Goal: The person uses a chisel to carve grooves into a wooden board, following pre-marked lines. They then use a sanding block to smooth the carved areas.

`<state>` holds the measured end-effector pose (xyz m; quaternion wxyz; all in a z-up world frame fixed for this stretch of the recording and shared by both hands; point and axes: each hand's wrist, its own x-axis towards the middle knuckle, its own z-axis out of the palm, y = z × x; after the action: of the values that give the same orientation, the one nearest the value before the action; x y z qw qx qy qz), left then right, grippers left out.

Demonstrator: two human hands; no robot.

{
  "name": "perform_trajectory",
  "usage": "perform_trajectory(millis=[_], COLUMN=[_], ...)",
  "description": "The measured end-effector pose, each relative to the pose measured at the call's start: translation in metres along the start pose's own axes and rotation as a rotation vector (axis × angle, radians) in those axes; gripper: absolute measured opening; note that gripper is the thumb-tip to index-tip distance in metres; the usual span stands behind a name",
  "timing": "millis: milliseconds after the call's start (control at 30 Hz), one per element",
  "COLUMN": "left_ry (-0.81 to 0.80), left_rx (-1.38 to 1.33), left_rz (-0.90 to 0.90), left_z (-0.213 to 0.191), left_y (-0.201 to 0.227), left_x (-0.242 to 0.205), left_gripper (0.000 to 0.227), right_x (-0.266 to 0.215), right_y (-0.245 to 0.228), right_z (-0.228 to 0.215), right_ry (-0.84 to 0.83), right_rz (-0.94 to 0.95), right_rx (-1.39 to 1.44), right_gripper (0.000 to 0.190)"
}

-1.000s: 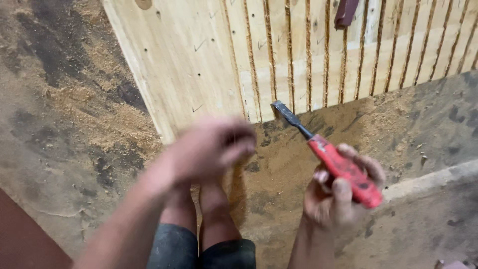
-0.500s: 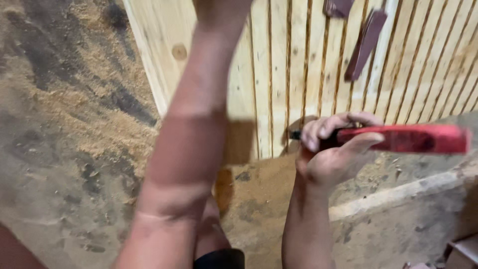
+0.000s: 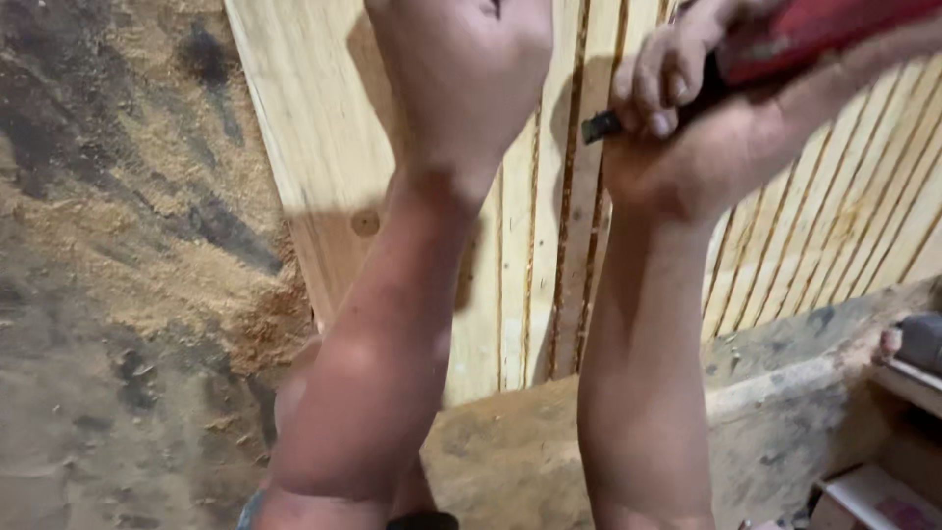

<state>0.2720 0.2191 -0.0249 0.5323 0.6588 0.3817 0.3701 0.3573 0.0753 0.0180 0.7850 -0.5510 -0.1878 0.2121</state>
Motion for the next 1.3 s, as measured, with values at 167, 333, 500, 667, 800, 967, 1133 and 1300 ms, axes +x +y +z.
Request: perform_trajectory(millis=[167, 333, 500, 667, 800, 967, 1133, 1300], left_ry=[-0.067, 0.175, 0.126, 0.075, 0.025, 0.055, 0.086, 0.078], left_rx=[-0.033, 0.073, 0.179, 0.146, 0.095, 0.128, 0.104, 0.076], left_rz=[-0.115, 0.076, 0.087, 0.096, 0.042, 0.093, 0.099, 0.084], left_z=[-0.013, -0.036, -0.033, -0.030, -0.032, -0.033, -0.035, -0.037], left_y=[0.023, 0.027, 0.024, 0.023, 0.029, 0.031, 0.033, 0.032], left_x=[0.003, 0.007, 0.010, 0.006, 0.011, 0.007, 0.007, 0.009], left_gripper=[0.017, 0.011, 0.017, 0.018, 0.019, 0.017, 0.017, 0.017], right_x=[0.037, 0.062, 0.053, 0.037, 0.042, 0.047, 0.075, 0.102], right_y=[0.013, 0.008, 0.000, -0.003, 0.001, 0.012, 0.027, 0.038], right_z=[0.008, 0.040, 0.049, 0.044, 0.050, 0.048, 0.054, 0.063], right_ry=[-0.051, -0.035, 0.032, 0.059, 0.049, 0.025, -0.026, -0.149], right_rz=[0.080, 0.149, 0.043, -0.019, -0.051, 0.022, 0.032, 0.104], right_rx=[0.095, 0.249, 0.197, 0.095, 0.033, 0.095, 0.071, 0.090], right_gripper=[0.072, 0.073, 0.073, 0.071, 0.069, 0.070, 0.073, 0.078])
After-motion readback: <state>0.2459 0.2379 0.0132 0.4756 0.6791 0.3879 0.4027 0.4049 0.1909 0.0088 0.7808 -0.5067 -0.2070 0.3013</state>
